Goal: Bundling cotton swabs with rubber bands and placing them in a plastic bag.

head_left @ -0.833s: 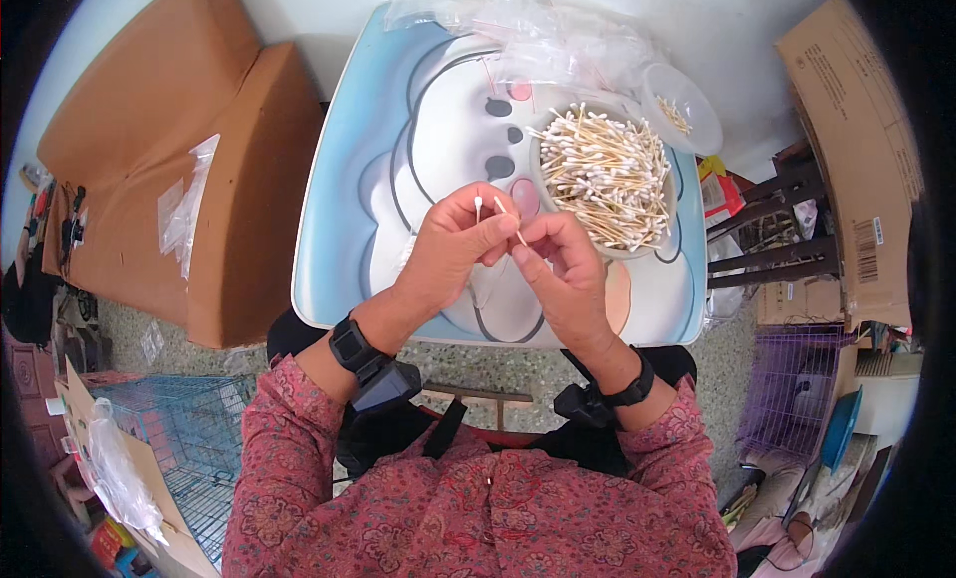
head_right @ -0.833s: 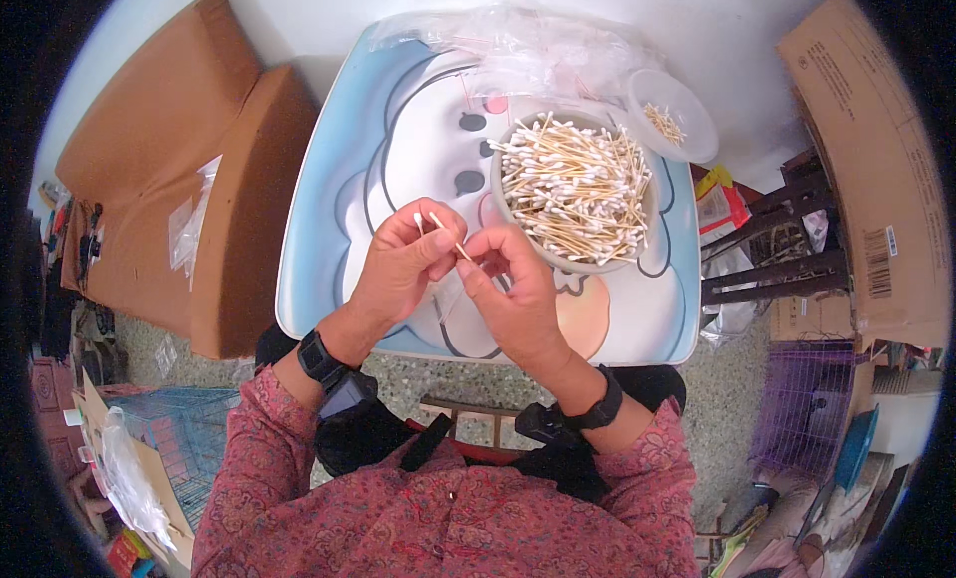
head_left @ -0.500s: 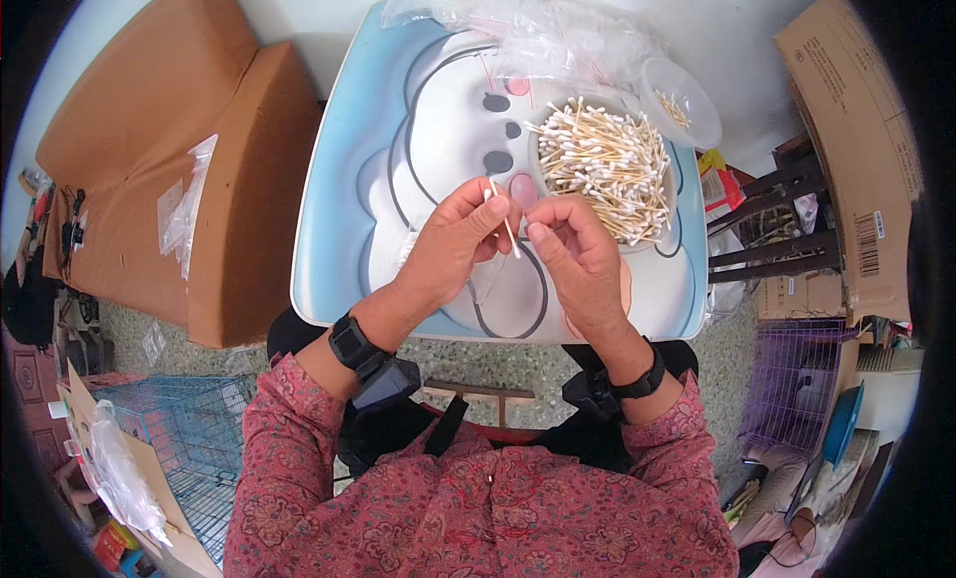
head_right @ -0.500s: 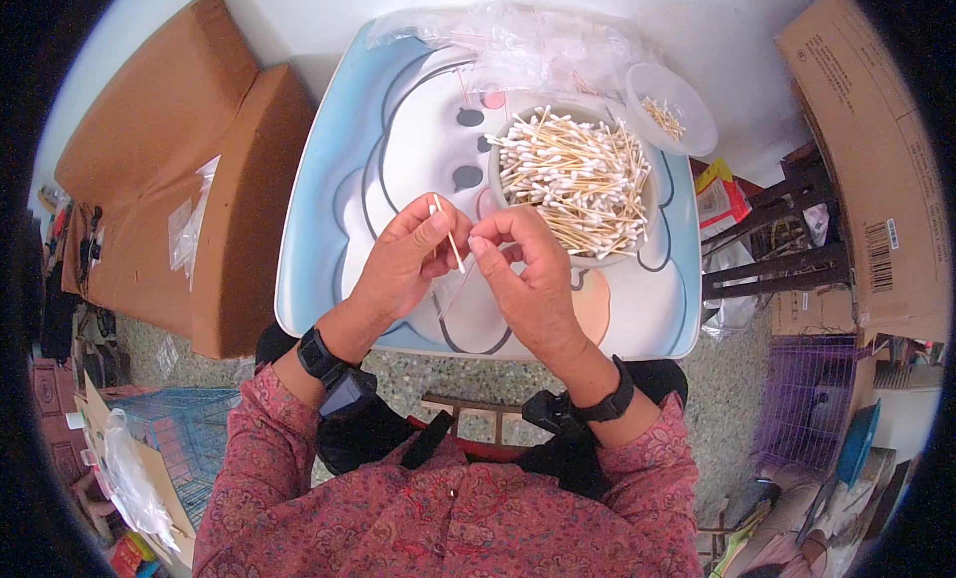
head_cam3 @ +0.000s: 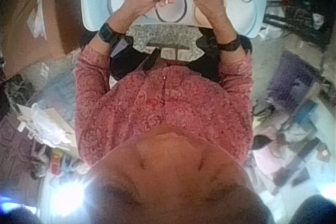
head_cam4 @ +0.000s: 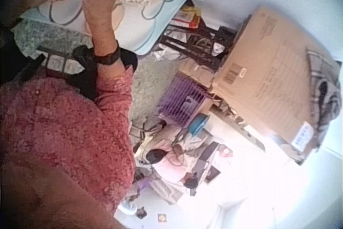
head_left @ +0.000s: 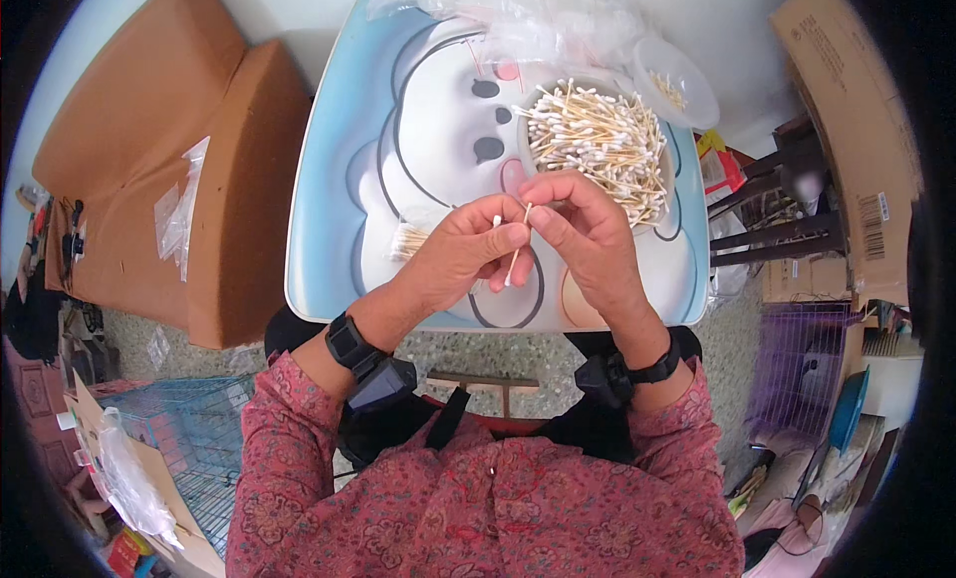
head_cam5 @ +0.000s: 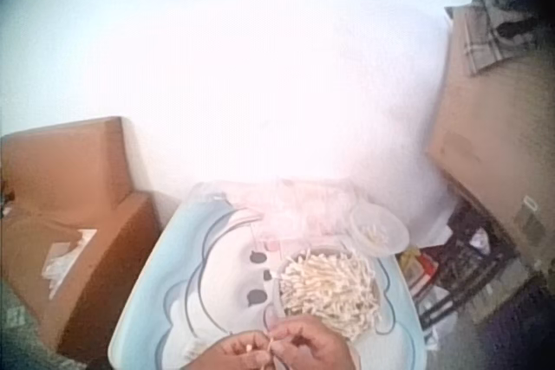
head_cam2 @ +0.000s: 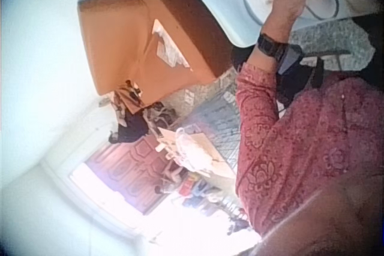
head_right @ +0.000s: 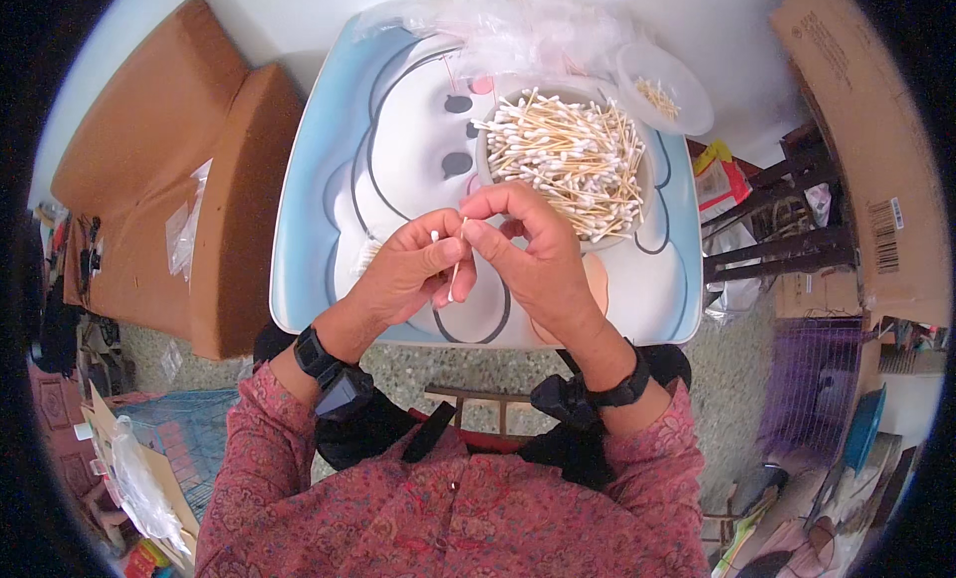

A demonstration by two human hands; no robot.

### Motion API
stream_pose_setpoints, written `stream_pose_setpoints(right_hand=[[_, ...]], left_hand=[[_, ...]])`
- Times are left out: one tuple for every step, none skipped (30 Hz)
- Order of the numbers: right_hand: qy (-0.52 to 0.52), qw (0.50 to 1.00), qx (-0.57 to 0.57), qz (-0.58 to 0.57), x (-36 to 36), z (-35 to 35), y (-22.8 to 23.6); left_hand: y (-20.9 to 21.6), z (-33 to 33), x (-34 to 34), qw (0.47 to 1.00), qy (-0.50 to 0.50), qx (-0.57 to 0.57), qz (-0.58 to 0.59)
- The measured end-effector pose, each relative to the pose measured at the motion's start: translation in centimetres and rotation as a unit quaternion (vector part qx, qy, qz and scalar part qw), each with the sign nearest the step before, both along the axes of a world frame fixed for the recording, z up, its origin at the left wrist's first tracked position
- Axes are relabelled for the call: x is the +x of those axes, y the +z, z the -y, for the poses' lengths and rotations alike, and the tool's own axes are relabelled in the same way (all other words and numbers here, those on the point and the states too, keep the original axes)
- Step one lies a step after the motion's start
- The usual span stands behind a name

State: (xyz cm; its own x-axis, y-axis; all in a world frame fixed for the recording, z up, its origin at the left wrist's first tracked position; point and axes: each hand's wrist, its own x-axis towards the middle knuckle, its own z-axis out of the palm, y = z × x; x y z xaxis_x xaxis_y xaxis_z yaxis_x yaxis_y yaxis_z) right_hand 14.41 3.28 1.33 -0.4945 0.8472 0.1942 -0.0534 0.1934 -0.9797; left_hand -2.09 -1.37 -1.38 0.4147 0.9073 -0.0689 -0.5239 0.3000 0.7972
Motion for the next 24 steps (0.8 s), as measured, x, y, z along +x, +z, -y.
stream_pose_setpoints(right_hand=[[0.007, 1.000, 0.001, -0.014, -0.1, 0.0, -0.1], [0.014, 1.000, 0.003, -0.028, -0.1, 0.1, -0.1], [0.013, 1.000, 0.001, -0.028, -0.1, 0.2, 0.0], [0.032, 0.997, -0.061, -0.033, 0.0, 0.4, 0.5], [0.052, 0.990, -0.122, -0.039, 0.0, 0.6, 0.9], [0.052, 0.990, -0.122, -0.039, 0.0, 0.8, 1.2], [0.052, 0.985, -0.159, -0.050, -0.2, 1.0, 1.5], [0.051, 0.978, -0.195, -0.061, -0.2, 1.1, 1.6], [0.051, 0.978, -0.195, -0.061, -0.2, 1.1, 1.7], [0.057, 0.975, -0.203, -0.064, -0.1, 1.1, 1.8], [0.063, 0.973, -0.210, -0.067, 0.0, 1.0, 1.9], [0.063, 0.973, -0.211, -0.067, -0.1, 1.0, 1.7], [0.054, 0.980, -0.187, -0.050, -0.2, 0.9, 1.6], [0.045, 0.985, -0.163, -0.032, -0.3, 0.9, 1.4], [0.046, 0.985, -0.164, -0.032, -0.4, 0.9, 1.4], [0.043, 0.984, -0.168, -0.030, -0.4, 0.8, 1.5], [0.038, 0.984, -0.171, -0.028, -0.4, 0.9, 1.6], [0.037, 0.984, -0.171, -0.028, -0.3, 0.9, 1.5], [0.018, 0.993, -0.114, 0.007, -0.2, 0.8, 1.4], [-0.004, 0.998, -0.052, 0.044, 0.0, 0.7, 1.3], [-0.010, 0.998, -0.046, 0.046, -0.1, 0.6, 1.0], [-0.044, 0.994, 0.065, 0.073, -0.3, 0.8, 0.6], [-0.078, 0.976, 0.178, 0.102, -0.4, 0.6, 0.3], [-0.084, 0.973, 0.189, 0.106, -0.4, 0.5, 0.4]], left_hand=[[0.1, 0.1, 0.1, 1.000, -0.003, 0.002, -0.017], [0.1, 0.2, 0.3, 1.000, -0.004, 0.000, -0.017], [0.2, 0.4, 0.5, 1.000, -0.006, -0.009, -0.020], [0.1, 0.5, 0.6, 1.000, -0.009, -0.018, -0.023], [-0.2, 0.5, 0.5, 1.000, -0.009, -0.019, -0.023], [-0.7, 0.4, 0.4, 0.999, -0.047, -0.022, 0.005], [-1.0, 0.4, 0.3, 0.996, -0.084, -0.025, 0.033], [-1.0, 0.2, 0.3, 0.996, -0.085, -0.025, 0.033], [-1.0, 0.0, 0.4, 0.995, -0.092, -0.006, 0.036], [-1.0, -0.2, 0.4, 0.994, -0.100, 0.014, 0.038], [-1.2, -0.3, 0.4, 0.994, -0.100, 0.014, 0.038], [-1.4, -0.4, 0.3, 0.992, -0.107, 0.013, 0.064], [-1.5, -0.4, 0.3, 0.989, -0.114, 0.012, 0.090], [-1.6, -0.4, 0.3, 0.989, -0.114, 0.011, 0.090], [-1.6, -0.4, 0.2, 0.988, -0.116, 0.008, 0.102], [-1.5, -0.4, 0.2, 0.986, -0.118, 0.005, 0.115], [-1.5, -0.4, 0.4, 0.986, -0.119, 0.004, 0.115], [-1.3, -0.3, 0.6, 0.987, -0.107, -0.016, 0.117], [-1.2, -0.3, 0.8, 0.988, -0.095, -0.036, 0.119], [-1.1, -0.3, 0.9, 0.987, -0.100, -0.031, 0.121], [-1.2, -0.3, 0.9, 0.985, -0.105, -0.058, 0.123], [-1.1, -0.3, 0.9, 0.982, -0.111, -0.084, 0.126], [-1.1, -0.2, 0.8, 0.982, -0.120, -0.073, 0.129], [-1.0, 0.2, 0.6, 0.982, -0.126, -0.073, 0.118]])
